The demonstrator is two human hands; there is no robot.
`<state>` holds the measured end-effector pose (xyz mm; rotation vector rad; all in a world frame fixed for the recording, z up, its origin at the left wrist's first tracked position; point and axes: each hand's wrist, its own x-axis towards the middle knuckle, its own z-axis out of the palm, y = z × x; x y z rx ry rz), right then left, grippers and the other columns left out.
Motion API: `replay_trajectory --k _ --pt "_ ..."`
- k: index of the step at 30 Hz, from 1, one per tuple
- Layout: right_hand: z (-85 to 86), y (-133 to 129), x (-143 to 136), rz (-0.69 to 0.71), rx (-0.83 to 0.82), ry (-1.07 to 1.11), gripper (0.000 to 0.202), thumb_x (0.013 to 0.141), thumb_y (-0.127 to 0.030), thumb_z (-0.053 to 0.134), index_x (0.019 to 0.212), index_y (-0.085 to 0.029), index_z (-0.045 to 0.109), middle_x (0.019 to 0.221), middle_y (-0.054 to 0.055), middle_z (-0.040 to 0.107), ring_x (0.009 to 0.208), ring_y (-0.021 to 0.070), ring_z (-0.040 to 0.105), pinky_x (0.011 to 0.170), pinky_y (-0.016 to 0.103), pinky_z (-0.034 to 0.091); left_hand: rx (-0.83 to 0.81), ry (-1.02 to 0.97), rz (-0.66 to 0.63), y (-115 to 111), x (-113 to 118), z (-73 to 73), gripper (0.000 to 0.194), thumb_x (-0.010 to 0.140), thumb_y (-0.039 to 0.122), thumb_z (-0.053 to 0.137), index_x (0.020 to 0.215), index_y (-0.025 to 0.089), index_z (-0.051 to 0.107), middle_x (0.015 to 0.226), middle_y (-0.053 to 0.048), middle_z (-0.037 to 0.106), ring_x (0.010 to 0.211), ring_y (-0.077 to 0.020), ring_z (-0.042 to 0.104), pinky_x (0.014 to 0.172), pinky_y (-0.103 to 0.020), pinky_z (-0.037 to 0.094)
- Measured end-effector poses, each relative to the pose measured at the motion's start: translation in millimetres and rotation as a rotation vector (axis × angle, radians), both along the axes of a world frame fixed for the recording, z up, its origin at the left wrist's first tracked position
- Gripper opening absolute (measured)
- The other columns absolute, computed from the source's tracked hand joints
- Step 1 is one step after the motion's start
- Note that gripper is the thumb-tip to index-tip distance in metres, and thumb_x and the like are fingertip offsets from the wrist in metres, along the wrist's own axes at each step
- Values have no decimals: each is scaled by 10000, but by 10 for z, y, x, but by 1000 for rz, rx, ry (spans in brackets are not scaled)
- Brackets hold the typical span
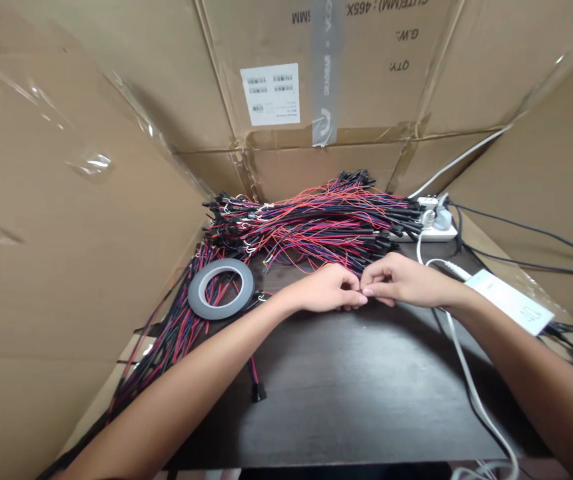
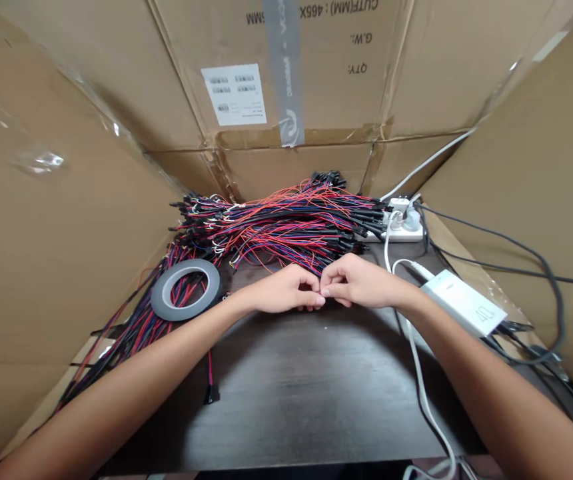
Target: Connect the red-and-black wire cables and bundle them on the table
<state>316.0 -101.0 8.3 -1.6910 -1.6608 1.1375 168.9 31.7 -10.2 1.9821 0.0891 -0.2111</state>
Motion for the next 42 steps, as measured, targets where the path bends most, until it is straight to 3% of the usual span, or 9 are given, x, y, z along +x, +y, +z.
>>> replay_trajectory --k 3,5,10,16,22,30,35,38,42 --pt "-22 9 38 -58 -25 -6 218 783 -343 569 713 -144 624 466 -23 526 442 107 425 479 233 322 -260 209 -12 17 148 -68 150 865 139 526 751 105 617 615 -24 658 521 -115 618 525 -237 483" --pt "-28 15 47 -96 -33 -11 220 779 -351 568 709 -148 614 455 -24 520 430 103 409 464 229 313 -290 237 -19 56 189 -76 133 861 128 527 772 102 621 583 -25 660 468 -113 605 474 -223 460" --pt "-5 19 21 -152 -28 -57 214 771 -353 565 704 -153 601 447 -22 523 417 98 391 441 224 296 -221 46 126 35 138 -137 129 832 133 562 710 116 598 536 30 603 396 -49 483 416 -167 342" --pt "-27 19 -16 -137 -48 -32 232 775 -381 570 705 -161 590 449 -25 520 416 100 397 435 223 299 -185 -136 271 -71 -32 -230 163 857 191 552 744 103 632 529 43 575 427 -30 401 465 -161 329" --pt "-67 36 -36 -102 -78 -12 274 800 -420 566 716 -160 594 469 -21 534 441 103 430 464 225 341 -192 -16 221 24 -187 -149 143 863 141 516 903 90 644 630 15 618 453 -39 475 471 -169 389" --pt "-159 -34 76 -82 -81 -64 501 824 -664 536 717 -185 635 475 9 559 427 110 428 435 246 311 -143 61 145 235 -462 8 186 851 49 475 940 84 634 733 -33 657 500 -53 552 471 -175 436" --pt "-268 -49 110 -76 -80 -132 631 747 -813 493 718 -208 669 462 24 567 408 116 425 420 266 318 -112 96 150 216 -467 5 201 835 0 457 918 91 615 701 -9 626 493 -43 527 477 -168 430" --pt "-239 -48 73 -87 -76 -125 608 756 -793 512 696 -208 666 460 28 570 408 119 434 415 266 313 -101 91 135 146 -431 -23 134 852 43 480 884 101 597 672 8 597 481 -48 512 465 -176 416" --pt "-133 -41 -37 -86 -90 -34 469 809 -636 574 679 -190 633 463 6 555 412 107 428 423 245 316 -64 42 130 49 -403 6 129 877 138 507 780 113 587 655 9 593 480 -47 514 469 -170 403"
